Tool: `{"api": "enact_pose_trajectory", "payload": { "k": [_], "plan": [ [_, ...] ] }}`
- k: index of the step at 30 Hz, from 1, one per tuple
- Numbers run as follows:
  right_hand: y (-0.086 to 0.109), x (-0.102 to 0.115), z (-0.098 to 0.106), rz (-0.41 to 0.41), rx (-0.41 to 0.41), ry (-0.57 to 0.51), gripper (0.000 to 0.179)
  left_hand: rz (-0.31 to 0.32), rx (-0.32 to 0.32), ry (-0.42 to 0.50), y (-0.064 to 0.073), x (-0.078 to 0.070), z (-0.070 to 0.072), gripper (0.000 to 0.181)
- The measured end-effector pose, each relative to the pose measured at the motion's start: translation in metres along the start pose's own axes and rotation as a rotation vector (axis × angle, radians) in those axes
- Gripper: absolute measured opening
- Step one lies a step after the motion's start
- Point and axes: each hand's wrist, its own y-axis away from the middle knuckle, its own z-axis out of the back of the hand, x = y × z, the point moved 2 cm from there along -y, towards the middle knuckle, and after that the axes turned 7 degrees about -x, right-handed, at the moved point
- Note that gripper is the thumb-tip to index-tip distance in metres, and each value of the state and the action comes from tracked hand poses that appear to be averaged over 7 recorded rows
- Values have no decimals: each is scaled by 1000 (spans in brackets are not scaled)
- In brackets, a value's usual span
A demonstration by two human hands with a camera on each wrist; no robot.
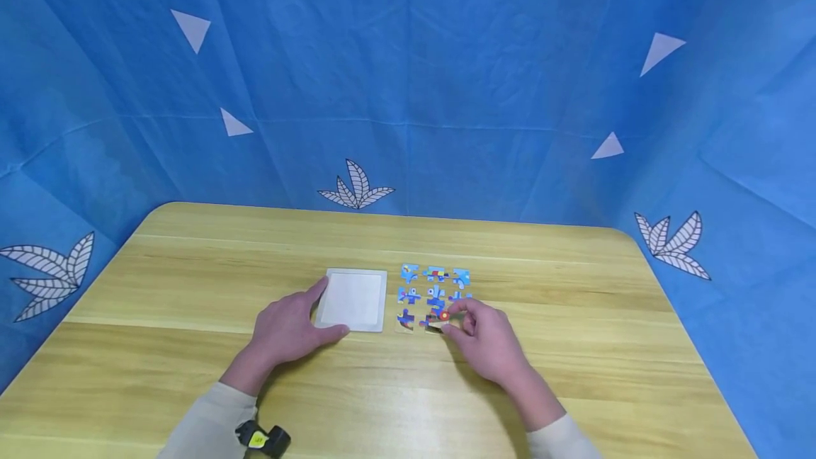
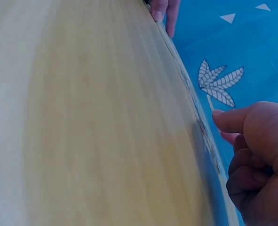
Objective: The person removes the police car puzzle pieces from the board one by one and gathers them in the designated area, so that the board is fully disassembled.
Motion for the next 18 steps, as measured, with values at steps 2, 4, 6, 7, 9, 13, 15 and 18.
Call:
{"api": "enact_pose_trajectory", "payload": {
  "k": [2,4,6,7,9,13,15,18],
  "plan": [
    [1,-2,3,20,-8,11,20,1,1,0,0,0,1,104],
    [2,-5,5,29,-14,27,19,1,4,2,1,-1,2,104],
    [3,-7,8,38,-19,41,19,3,5,3,1,-2,3,104],
    [4,-8,9,37,-19,45,19,4,6,2,1,-2,3,103],
    [5,-10,11,28,-13,46,20,5,9,2,1,-2,4,103],
    [7,-13,15,-2,5,37,21,7,15,2,1,-2,3,104],
    [9,-14,16,-7,9,46,21,7,19,3,1,-1,3,104],
    [11,-16,19,-6,9,59,20,7,20,2,1,-1,2,104]
  ]
}}
